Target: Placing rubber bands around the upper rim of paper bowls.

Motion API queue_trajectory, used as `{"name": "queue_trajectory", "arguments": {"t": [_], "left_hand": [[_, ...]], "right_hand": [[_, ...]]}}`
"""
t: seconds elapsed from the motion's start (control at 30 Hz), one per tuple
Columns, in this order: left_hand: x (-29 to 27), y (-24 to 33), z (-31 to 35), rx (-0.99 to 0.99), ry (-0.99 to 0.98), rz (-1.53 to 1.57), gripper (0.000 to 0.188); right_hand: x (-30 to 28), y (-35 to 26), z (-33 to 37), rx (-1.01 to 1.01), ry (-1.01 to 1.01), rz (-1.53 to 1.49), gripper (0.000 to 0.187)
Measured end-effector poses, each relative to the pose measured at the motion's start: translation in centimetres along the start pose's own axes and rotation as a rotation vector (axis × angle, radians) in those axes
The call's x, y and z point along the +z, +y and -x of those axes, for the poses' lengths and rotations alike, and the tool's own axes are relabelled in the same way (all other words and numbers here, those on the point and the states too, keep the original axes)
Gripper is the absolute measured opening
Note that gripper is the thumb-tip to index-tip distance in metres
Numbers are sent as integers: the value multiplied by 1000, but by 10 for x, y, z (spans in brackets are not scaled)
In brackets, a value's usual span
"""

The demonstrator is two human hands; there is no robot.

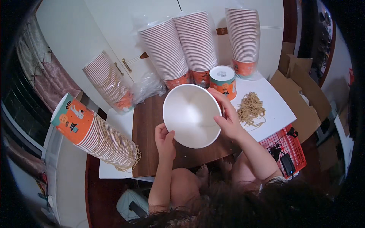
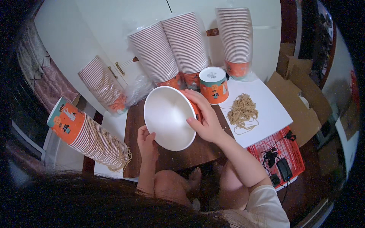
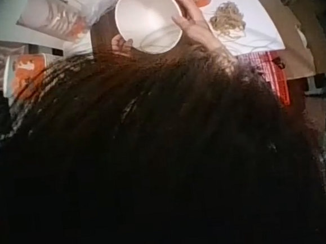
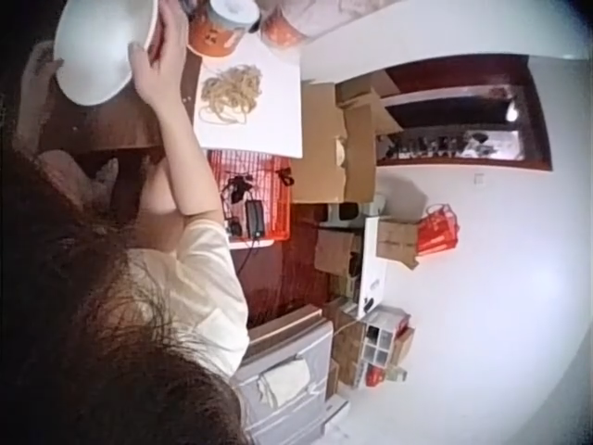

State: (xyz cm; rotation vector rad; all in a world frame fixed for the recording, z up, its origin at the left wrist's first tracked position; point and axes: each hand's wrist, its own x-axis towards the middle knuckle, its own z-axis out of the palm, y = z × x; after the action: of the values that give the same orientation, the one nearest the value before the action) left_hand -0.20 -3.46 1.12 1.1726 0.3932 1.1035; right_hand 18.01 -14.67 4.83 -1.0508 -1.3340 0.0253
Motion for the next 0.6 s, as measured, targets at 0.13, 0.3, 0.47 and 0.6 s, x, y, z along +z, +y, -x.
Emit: {"name": "queue_trajectory", "arguments": {"t": [0.13,0.3,0.47,0.6], "left_hand": [[-1,1,0,-77,2,-71,23],[-7,-3,-3,5,-3,-94,21],[-4,-1,-5,46,27,-115,14],[-10,-4,-9,121,98,-336,8]], "right_hand": [[-3,-13,-3,-170,-122,231,87],[-4,-26,-4,-237,-240,391,109],[-1,-35,1,-254,-352,522,115],[20,-45,15,-270,-431,646,99]]}}
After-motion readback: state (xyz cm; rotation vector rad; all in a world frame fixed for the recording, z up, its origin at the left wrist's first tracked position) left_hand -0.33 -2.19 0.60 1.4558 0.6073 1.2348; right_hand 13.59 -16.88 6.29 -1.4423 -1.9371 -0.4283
